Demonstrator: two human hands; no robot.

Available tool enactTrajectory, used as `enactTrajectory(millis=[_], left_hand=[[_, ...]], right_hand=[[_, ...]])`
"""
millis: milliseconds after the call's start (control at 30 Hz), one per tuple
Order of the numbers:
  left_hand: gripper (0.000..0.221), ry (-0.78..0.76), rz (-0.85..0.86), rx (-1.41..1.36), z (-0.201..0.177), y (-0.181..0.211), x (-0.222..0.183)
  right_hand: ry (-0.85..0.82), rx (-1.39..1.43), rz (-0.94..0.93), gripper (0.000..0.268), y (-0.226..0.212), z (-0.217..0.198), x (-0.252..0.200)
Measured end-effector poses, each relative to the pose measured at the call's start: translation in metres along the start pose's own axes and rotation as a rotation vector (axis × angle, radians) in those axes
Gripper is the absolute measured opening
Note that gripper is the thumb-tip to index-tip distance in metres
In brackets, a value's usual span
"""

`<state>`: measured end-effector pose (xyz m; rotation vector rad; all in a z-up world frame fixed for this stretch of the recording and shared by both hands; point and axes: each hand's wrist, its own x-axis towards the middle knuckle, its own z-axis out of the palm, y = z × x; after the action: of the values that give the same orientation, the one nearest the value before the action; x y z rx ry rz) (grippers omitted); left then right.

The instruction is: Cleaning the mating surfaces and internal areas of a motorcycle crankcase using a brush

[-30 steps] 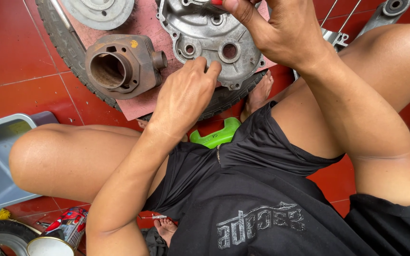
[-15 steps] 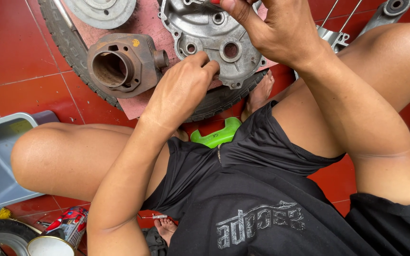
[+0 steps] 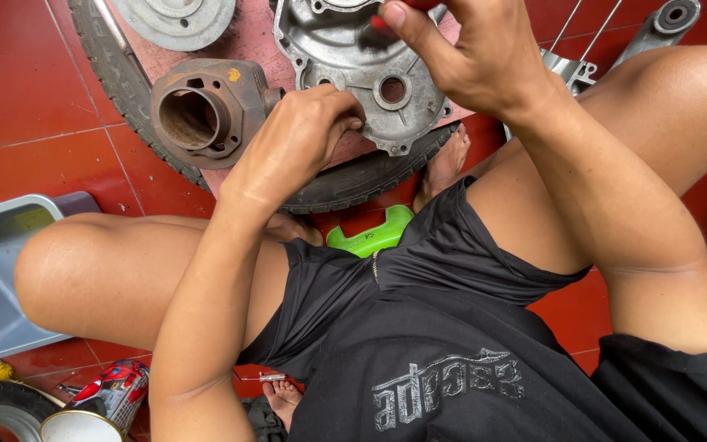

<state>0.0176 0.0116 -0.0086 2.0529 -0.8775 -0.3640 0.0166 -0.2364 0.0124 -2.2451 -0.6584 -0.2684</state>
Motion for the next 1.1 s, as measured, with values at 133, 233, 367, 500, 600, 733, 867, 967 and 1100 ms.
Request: enactTrajectory(millis=[133, 233, 367, 500, 600, 733, 867, 967, 1100], left_hand=[[0.01, 0.024, -0.017, -0.024, 0.003, 0.002, -0.006], [0.008, 0.075, -0.032, -0.045, 0.012, 0.003, -0.012], [0.008, 0.21, -0.013, -0.109, 0.025, -0.003, -0.019], [0.015, 0.341, -0.005, -0.151, 0.041, -0.008, -0.026], [0.029, 0.39, -0.027, -0.114, 0.05, -0.011, -0.031], [0.043, 0.377, -0.015, -0.066, 0.058, -0.022, -0.035], [0.03, 0.372, 0.055, -0.026, 0.058, -0.038, -0.033], [0.027, 0.334, 0.062, -0.082, 0.049, -0.037, -0.03], [0.024, 0.309, 0.043, -0.146, 0.043, -0.036, -0.029]], right_hand=[[-0.085, 0.135, -0.056, 0.009, -0.027, -0.013, 0.008], [-0.248, 0.064, -0.038, 0.029, -0.033, -0.006, 0.004], [-0.519, -0.128, 0.116, 0.02, -0.035, 0.016, -0.002], [-0.529, -0.015, 0.241, 0.013, -0.025, 0.027, -0.002], [-0.59, 0.032, 0.407, 0.016, -0.027, 0.024, 0.004], [-0.59, 0.075, 0.509, 0.02, -0.026, 0.027, 0.003], [-0.585, 0.041, 0.476, 0.019, -0.024, 0.031, 0.001], [-0.528, 0.038, 0.556, 0.019, -0.017, 0.034, -0.005], [-0.493, 0.016, 0.521, 0.019, -0.017, 0.036, -0.007]])
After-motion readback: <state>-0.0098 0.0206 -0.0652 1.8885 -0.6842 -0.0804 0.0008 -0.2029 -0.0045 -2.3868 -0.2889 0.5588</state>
